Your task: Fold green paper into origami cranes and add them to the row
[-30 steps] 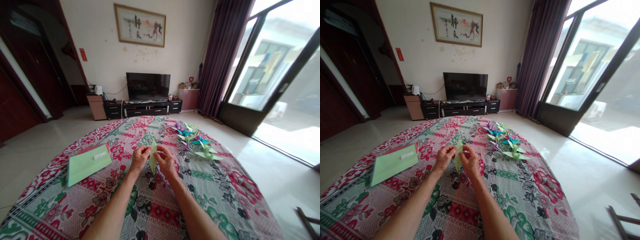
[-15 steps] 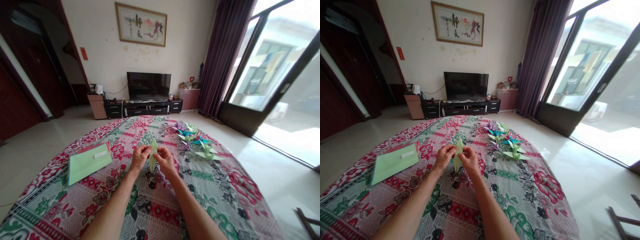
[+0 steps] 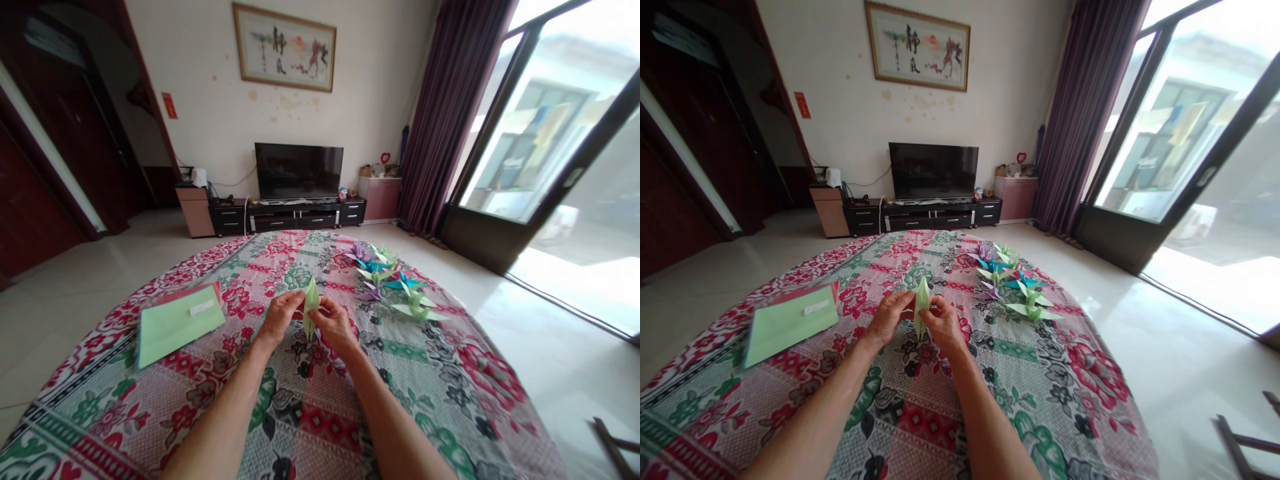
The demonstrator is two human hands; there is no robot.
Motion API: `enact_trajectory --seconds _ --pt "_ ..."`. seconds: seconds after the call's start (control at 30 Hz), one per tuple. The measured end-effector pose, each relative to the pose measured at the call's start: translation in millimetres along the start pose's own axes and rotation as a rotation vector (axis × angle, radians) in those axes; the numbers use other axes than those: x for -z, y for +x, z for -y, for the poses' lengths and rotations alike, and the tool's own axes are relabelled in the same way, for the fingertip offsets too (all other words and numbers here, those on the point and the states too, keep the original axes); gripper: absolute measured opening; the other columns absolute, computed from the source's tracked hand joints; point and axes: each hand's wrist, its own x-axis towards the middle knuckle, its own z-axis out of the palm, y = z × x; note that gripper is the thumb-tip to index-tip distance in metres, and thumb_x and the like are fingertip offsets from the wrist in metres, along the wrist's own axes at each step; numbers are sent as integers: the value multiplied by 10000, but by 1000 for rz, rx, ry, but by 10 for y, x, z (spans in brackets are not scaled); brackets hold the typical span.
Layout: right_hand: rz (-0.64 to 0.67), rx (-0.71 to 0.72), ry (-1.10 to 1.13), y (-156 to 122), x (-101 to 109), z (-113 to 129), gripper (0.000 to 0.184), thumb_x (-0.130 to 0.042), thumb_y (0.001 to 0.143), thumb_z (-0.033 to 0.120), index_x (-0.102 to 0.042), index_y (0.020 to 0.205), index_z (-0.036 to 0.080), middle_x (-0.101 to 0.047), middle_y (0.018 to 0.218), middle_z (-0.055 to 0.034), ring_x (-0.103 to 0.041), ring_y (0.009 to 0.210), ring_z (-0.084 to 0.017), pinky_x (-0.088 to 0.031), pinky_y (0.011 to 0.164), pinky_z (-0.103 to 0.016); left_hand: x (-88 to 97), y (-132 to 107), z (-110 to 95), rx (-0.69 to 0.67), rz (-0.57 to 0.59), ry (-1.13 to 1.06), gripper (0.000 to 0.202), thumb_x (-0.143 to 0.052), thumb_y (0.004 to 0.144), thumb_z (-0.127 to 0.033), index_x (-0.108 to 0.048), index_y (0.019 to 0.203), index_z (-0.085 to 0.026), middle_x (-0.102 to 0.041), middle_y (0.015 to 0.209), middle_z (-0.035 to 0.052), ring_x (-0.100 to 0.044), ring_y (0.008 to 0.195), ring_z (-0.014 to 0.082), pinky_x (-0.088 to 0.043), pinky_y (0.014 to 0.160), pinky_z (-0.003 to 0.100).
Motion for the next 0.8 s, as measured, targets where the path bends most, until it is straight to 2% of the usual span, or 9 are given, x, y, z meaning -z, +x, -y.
enact_trajectory --seconds 0.17,0.33,0.5,0.6,0.7,0.8 --pt "28 -8 10 -14 -7 47 380 -719 627 289 -581 970 200 -640 674 41 -564 557 -106 -441 552 -223 21 15 28 26 26 -3 299 -692 656 -371 -689 861 -152 -681 716 21 -606 643 153 -491 625 276" --pt "31 0 25 -10 -13 95 329 -738 596 337 -597 857 194 -605 638 41 -527 546 -97 -415 550 -220 14 4 14 37 125 5 285 -718 610 -253 -695 874 -148 -692 753 24 -610 675 146 -475 660 257" --pt "19 18 43 -11 -9 90 264 -745 593 349 -573 709 185 -558 593 47 -481 516 -78 -383 519 -201 1 -22 -27 63 173 -34 319 -714 613 -253 -694 914 -151 -695 776 33 -620 691 150 -483 689 268" --pt "8 6 30 -18 -6 91 256 -739 602 346 -560 691 187 -536 579 54 -450 492 -69 -361 488 -188 3 -30 -47 82 178 -47 320 -683 647 -298 -695 932 -151 -695 785 47 -625 708 165 -495 696 287" --pt "15 14 16 -19 -4 96 274 -742 592 370 -562 692 188 -547 623 44 -459 513 -76 -380 492 -196 0 -30 -54 97 145 -43 347 -651 680 -383 -697 932 -148 -694 807 66 -622 724 178 -504 679 300" --pt "24 68 -12 -8 4 81 283 -751 578 378 -564 655 180 -560 692 24 -485 574 -88 -411 525 -206 -2 -23 -43 103 163 -33 342 -693 643 -360 -706 912 -149 -695 790 55 -619 707 165 -498 685 286"
